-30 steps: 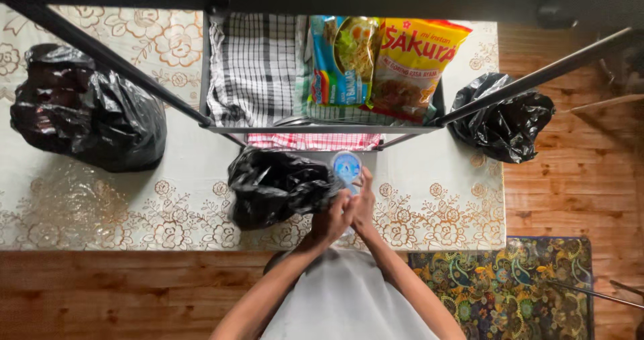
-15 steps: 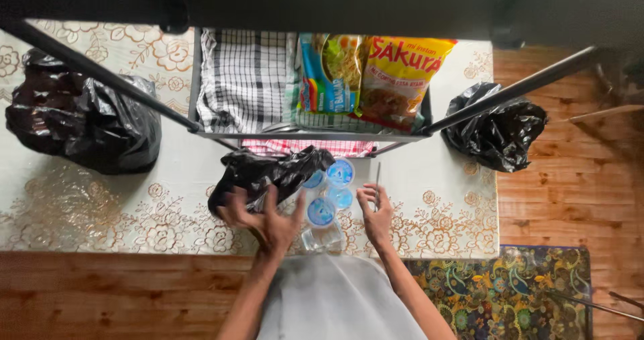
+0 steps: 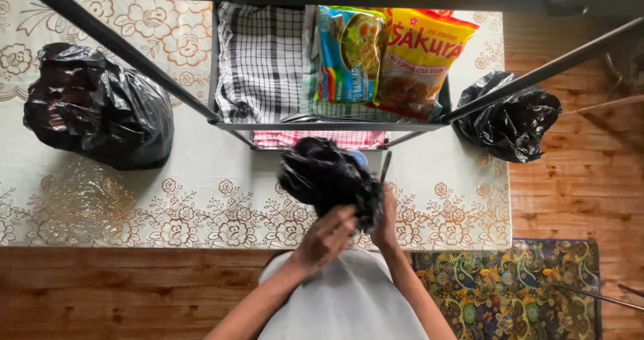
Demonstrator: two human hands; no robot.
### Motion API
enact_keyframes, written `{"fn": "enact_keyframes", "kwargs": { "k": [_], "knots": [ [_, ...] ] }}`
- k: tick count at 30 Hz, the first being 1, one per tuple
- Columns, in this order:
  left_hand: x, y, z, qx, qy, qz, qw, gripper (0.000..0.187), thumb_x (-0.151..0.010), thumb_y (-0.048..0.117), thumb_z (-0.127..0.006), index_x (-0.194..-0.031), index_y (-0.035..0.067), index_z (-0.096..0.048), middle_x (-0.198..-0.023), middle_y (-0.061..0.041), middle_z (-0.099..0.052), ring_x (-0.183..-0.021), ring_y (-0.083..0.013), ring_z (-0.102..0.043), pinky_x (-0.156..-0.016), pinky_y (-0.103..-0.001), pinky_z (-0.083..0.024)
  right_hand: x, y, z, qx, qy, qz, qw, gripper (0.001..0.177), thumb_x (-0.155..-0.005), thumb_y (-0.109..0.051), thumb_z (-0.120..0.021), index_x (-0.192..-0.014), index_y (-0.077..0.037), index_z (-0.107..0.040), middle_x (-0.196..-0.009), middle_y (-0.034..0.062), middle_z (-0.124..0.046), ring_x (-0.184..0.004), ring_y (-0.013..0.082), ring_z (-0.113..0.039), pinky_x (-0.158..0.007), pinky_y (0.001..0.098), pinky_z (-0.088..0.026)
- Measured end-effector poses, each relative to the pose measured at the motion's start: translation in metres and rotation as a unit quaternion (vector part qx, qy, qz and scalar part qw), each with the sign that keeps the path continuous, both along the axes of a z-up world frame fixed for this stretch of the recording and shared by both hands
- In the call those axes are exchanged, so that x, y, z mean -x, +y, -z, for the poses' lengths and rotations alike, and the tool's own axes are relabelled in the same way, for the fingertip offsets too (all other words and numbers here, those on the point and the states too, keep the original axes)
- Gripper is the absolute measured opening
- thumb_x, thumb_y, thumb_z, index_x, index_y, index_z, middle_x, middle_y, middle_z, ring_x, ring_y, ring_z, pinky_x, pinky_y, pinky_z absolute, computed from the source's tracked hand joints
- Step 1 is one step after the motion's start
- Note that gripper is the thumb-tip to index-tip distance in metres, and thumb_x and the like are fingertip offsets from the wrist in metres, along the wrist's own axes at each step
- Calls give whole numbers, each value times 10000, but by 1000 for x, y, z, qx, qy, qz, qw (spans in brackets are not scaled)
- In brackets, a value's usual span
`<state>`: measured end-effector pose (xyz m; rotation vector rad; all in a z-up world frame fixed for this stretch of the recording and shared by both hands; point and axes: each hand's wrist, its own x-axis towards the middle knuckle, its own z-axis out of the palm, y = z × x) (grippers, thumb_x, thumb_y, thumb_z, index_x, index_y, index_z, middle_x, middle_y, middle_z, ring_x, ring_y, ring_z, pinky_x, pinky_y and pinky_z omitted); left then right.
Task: The person unpacks spoons from a plastic bag and places them into a storage cart, then removes plastic water cups from the bag and arranges them inside the cart.
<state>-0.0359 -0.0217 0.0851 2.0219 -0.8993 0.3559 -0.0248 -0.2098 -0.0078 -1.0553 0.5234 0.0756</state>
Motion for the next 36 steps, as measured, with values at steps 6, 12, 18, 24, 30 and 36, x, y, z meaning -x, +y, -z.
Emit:
{"fn": "enact_keyframes", "kwargs": {
  "k": [6, 12, 18, 24, 30, 36],
  "knots": [
    [-1, -18, 8, -13, 21, 76, 997, 356, -898, 4, -759, -1228, 15, -626, -1270, -140, -602, -1132, -307, -665, -916, -395, -612, -11, -29, -10, 28, -24, -23, 999, 247, -890, -75, -742, -1098, 11, -641, -954, 70, -693, -816, 159, -662, -694, 303, -562],
    [-15, 1, 42, -27, 5, -239, 971, 899, -612, 541, -925, -1235, 53, -497, -1211, -204, -461, -1143, -365, -508, -949, -508, -508, -7, -72, 35, 474, -149, 50, 867, 249, -876, -61, -727, -1088, 8, -616, -962, 93, -687, -831, 191, -657, -740, 332, -557],
    [8, 10, 59, -85, 294, -253, 918, 1081, -455, 572, -983, -1174, -29, -443, -1119, -225, -529, -1069, -389, -560, -926, -494, -490, 13, -63, 47, 674, -111, -55, 728, 369, -902, -123, -688, -1256, -62, -605, -1096, 174, -612, -908, 310, -623, -691, 410, -534],
    [17, 1, 94, -171, 419, -206, 868, 486, -695, 358, -881, -1015, 14, -756, -1042, -232, -680, -1038, -380, -673, -961, -463, -545, 14, -43, -7, 706, -201, 31, 678, 564, -728, -271, -844, -1201, -120, -576, -1061, 140, -449, -961, 311, -520, -708, 415, -466],
    [28, 18, 62, -159, 426, -154, 877, 493, -711, 333, -885, -1043, -3, -745, -997, -218, -693, -964, -370, -680, -879, -470, -553, 22, -19, -17, 752, -198, -110, 620, 410, -729, -156, -834, -1086, -114, -638, -994, 82, -510, -899, 253, -528, -587, 346, -464],
    [40, 43, -3, -29, 507, -120, 853, 570, -675, 315, -957, -1103, 7, -738, -1094, -145, -757, -1045, -225, -754, -955, -359, -597, 8, -35, -43, 752, 14, -249, 610, 300, -738, -65, -740, -1024, -57, -650, -882, 76, -582, -762, 206, -571, -557, 346, -524]
  ]
}}
